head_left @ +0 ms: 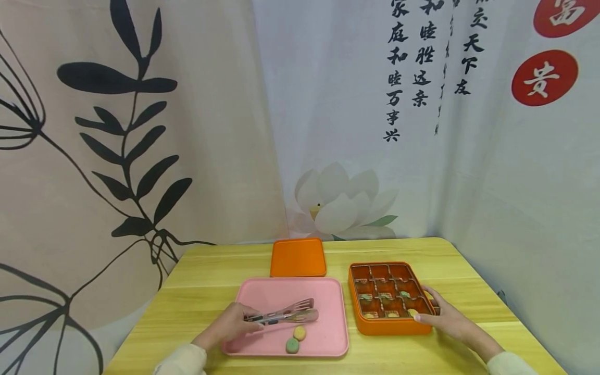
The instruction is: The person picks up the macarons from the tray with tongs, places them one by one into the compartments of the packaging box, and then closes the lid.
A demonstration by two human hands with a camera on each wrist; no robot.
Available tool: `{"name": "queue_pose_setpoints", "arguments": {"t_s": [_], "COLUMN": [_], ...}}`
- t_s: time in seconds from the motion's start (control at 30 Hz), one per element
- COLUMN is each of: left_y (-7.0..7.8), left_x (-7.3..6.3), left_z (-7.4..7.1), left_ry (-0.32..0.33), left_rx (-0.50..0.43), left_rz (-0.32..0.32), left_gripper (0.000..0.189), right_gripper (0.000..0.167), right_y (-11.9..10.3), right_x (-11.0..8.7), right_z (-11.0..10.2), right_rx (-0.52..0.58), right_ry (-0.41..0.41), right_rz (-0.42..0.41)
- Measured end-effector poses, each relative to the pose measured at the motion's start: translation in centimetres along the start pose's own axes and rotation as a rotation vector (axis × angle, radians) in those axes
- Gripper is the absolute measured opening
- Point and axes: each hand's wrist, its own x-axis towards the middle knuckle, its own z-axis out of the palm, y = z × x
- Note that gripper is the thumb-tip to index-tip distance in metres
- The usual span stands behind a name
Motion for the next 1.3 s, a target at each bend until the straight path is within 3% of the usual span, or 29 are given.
{"name": "queue_pose_setpoints", "arguments": {"t_s": [0.33,0.77,1.3], "left_y": [0.0,0.3,1.6], "left_x": [-0.2,0.0,2.5], "left_z": [0.0,-0.1,0.4], "left_ry": [-0.001,0.044,0.074], "left_rx": [-0.040,-0.068,-0.076], "left_rz": [-0.019,-0.053,-0.051], "left_gripper": [0.010,0.019,0.026], "right_gripper": [0.092,0.093,0.093], "right_y": [-0.2,0.3,0.1], "right_x": [-0.2,-0.2,0.0], "right_z": [0.0,-0.1,-0.1], "right_rx": [-0.004,-0.021,-0.010], "right_ry": [0.002,0.007,0.006], "right_rz": [-0.021,-0.023,-0.016]}}
